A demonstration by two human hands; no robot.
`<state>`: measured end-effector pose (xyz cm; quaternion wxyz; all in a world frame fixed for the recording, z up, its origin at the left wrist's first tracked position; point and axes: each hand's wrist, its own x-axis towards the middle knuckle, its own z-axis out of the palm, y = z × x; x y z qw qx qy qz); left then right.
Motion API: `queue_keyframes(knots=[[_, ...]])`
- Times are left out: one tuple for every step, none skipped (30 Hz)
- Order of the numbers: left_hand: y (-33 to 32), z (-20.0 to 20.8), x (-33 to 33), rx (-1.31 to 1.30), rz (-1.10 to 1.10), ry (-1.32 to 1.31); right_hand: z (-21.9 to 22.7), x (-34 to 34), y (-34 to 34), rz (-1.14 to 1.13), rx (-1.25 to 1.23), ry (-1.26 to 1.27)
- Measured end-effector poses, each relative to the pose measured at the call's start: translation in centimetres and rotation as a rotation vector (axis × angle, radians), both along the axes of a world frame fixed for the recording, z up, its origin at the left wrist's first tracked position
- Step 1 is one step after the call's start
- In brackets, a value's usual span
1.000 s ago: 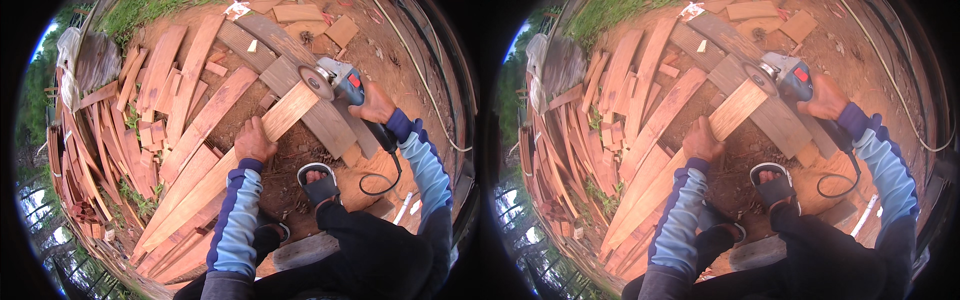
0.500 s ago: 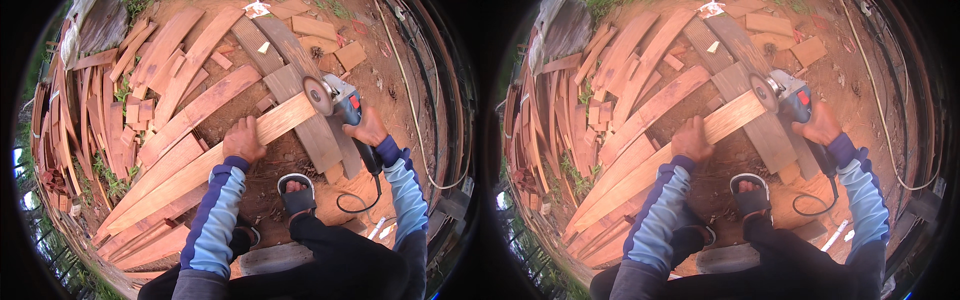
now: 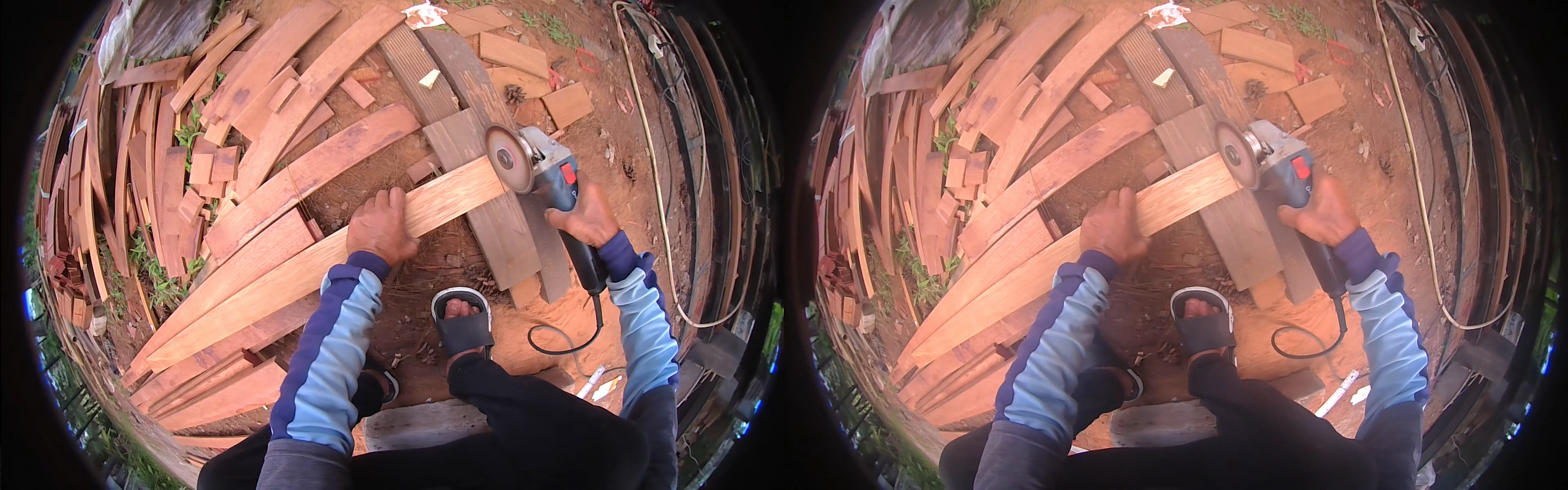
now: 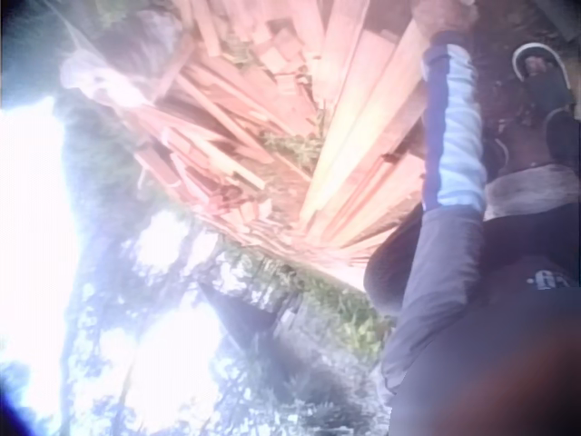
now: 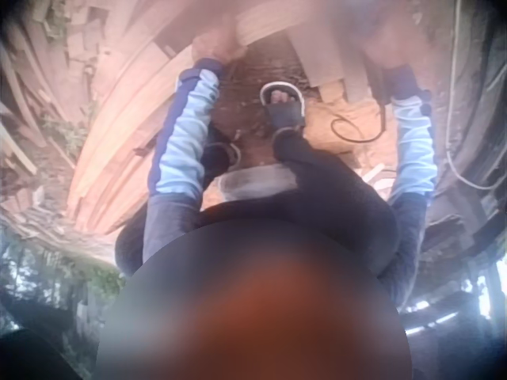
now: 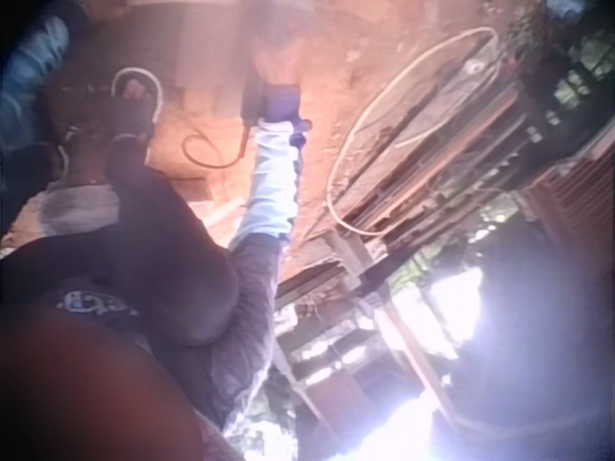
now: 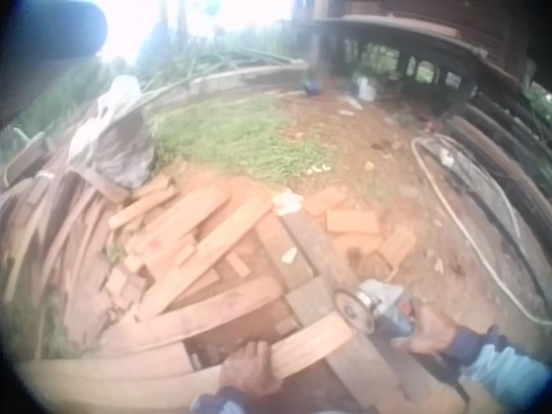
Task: The person uses an angle grinder to cut several wooden planks into smaller pieces. They repeatedly pick up planks, position them on a support, cut them, and place the cut pieces aside. The work area is outdoors with scattered wood and debris.
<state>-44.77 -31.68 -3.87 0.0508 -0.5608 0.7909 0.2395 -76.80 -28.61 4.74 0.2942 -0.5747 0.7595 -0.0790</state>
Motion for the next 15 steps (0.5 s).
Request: queue_keyframes(knots=[[-0.1, 0.3, 0.0, 0.021, 0.005, 0.001, 0.0, 0.0, 0.0, -0.003, -0.014, -0.029], [-0.2, 0.6, -0.1, 0.042, 0.010, 0.002, -0.1, 0.0, 0.1, -0.005, -0.028, -0.058], [-0.1, 0.6, -0.2, 0.039, 0.010, 0.003, -0.2, -0.2, 0.3, -0.007, -0.039, -0.082], [-0.1, 0.5, -0.2, 0.037, 0.010, 0.004, -0.5, -0.5, 0.5, -0.004, -0.025, -0.079], [-0.1, 0.4, -0.2, 0.034, 0.010, 0.006, -0.7, -0.9, 0.7, -0.001, -0.012, -0.075], [-0.1, 0.5, -0.1, 0.026, 0.005, 0.010, -0.5, -0.6, 0.6, 0.006, 0.003, -0.075], [-0.1, 0.6, 0.0, 0.018, 0.000, 0.013, 0.0, -0.3, 0.6, -0.001, 0.015, -0.058], [-0.1, 0.6, 0.1, 0.009, -0.006, 0.016, 0.6, 0.2, 0.6, -0.007, 0.026, -0.042], [0.0, 0.5, 0.2, 0.004, 0.001, 0.006, 1.2, 0.7, 0.6, -0.014, 0.037, -0.026], [0.1, 0.3, 0.2, 0.000, 0.008, -0.005, 1.2, 0.7, 0.8, -0.009, 0.012, -0.043], [0.1, 0.2, 0.2, -0.005, 0.014, -0.016, 1.1, 0.7, 1.1, -0.004, -0.013, -0.060], [0.1, 0.2, 0.2, 0.002, 0.015, -0.017, 1.0, 0.6, 1.3, -0.003, -0.039, -0.078], [0.0, 0.3, 0.2, 0.008, 0.015, -0.018, 1.1, 0.4, 1.5, 0.004, -0.012, -0.064], [0.0, 0.4, 0.2, 0.015, 0.014, -0.020, 1.2, 0.2, 1.7, 0.010, 0.015, -0.050], [0.0, 0.3, 0.1, 0.009, 0.013, -0.018, 1.3, 0.0, 1.9, 0.013, 0.041, -0.036]])
